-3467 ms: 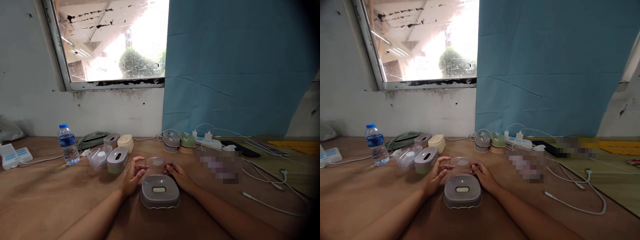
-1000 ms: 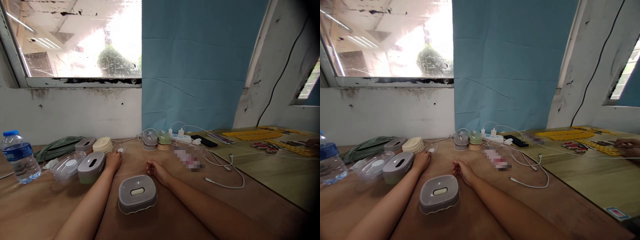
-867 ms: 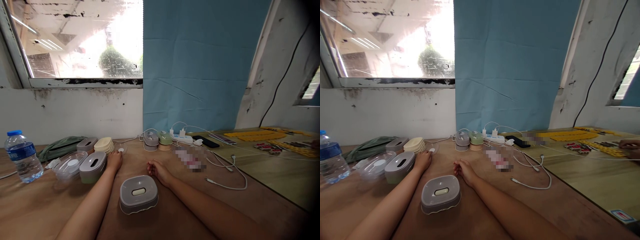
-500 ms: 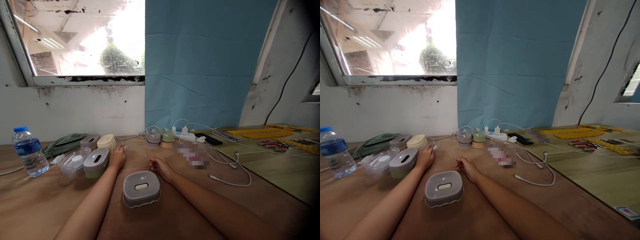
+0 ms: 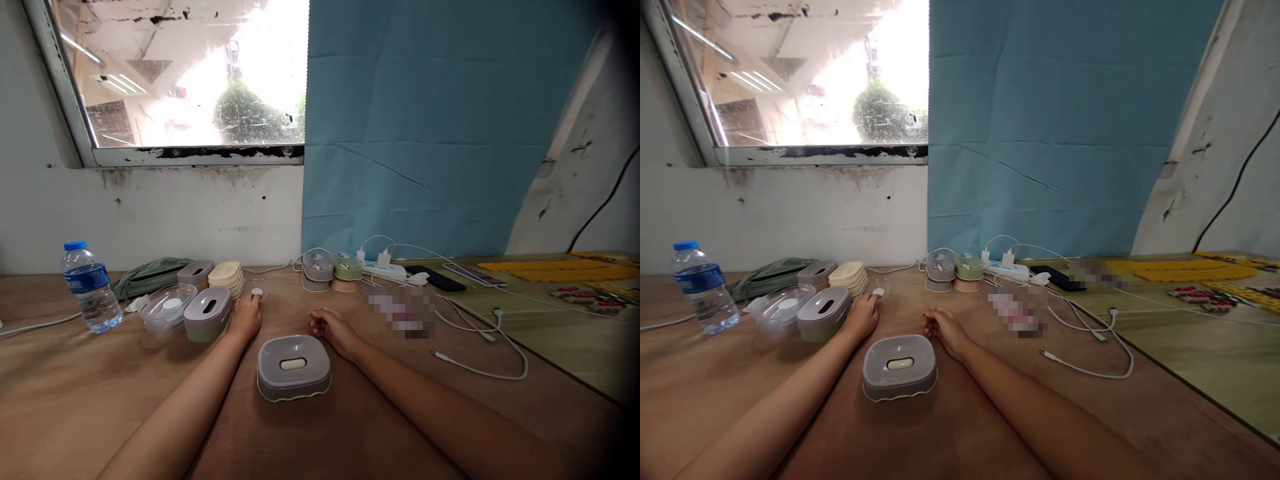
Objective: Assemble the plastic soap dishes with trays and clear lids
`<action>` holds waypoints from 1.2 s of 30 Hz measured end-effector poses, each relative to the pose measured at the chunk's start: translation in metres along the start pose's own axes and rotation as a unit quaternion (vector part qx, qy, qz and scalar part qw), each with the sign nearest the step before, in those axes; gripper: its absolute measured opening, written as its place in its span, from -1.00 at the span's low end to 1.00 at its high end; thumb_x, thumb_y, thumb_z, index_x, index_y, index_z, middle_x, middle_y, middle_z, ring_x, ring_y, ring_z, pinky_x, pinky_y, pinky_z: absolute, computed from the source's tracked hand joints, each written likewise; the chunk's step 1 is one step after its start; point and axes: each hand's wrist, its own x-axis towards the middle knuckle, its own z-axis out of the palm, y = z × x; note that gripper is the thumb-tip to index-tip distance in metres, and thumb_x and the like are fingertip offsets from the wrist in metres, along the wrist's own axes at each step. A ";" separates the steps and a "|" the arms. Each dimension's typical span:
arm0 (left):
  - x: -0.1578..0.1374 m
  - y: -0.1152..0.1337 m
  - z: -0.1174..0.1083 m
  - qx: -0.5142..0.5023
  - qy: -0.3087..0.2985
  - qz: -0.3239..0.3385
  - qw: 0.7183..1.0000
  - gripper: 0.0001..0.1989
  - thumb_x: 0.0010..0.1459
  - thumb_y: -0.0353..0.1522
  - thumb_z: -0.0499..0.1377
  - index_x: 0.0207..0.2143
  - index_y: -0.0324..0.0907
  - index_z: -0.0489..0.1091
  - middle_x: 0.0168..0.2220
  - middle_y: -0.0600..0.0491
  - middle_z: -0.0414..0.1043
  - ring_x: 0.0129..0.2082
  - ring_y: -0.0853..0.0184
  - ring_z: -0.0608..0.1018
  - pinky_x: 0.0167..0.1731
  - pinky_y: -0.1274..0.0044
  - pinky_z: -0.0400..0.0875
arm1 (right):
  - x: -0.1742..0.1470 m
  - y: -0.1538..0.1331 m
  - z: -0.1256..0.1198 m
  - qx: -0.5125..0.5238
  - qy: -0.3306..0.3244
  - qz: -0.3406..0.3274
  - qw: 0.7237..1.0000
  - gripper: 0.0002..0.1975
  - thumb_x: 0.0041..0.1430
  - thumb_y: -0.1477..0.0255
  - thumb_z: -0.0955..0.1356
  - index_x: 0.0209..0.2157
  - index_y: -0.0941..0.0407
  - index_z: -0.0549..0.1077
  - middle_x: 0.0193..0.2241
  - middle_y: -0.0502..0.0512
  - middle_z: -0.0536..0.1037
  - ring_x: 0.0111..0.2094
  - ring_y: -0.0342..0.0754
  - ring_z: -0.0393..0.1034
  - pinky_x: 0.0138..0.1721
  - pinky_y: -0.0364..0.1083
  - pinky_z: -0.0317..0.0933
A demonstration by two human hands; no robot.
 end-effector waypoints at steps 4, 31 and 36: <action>-0.025 0.005 -0.018 0.014 -0.023 0.052 0.998 -0.72 0.11 -0.51 -0.06 -0.15 -0.22 0.30 -0.24 -0.11 0.37 -0.23 0.22 0.43 -0.22 0.43 0.26 | 0.000 0.000 0.000 -0.001 -0.004 0.001 1.000 -0.97 -0.12 0.50 0.32 -0.57 0.16 0.37 -0.69 -0.06 0.40 -0.66 -0.23 0.23 -0.61 -0.22 0.07; -0.064 -0.003 -0.056 -0.175 0.055 0.128 0.975 -0.75 0.17 -0.37 -0.05 -0.15 -0.22 0.30 -0.11 -0.10 0.29 -0.08 0.21 0.33 -0.06 0.36 0.18 | -0.002 -0.002 -0.001 -0.023 -0.012 0.007 1.000 -0.91 -0.17 0.46 0.36 -0.55 0.14 0.35 -0.68 -0.08 0.41 -0.65 -0.23 0.26 -0.59 -0.22 0.11; -0.071 0.003 -0.076 -0.374 -0.098 0.310 0.869 -0.80 0.13 -0.29 0.04 -0.29 -0.20 0.39 -0.22 -0.03 0.40 -0.14 0.30 0.40 -0.09 0.49 0.25 | -0.002 -0.001 -0.002 -0.042 -0.017 0.000 0.999 -0.91 -0.14 0.43 0.36 -0.53 0.13 0.35 -0.68 -0.08 0.40 -0.65 -0.22 0.26 -0.59 -0.20 0.13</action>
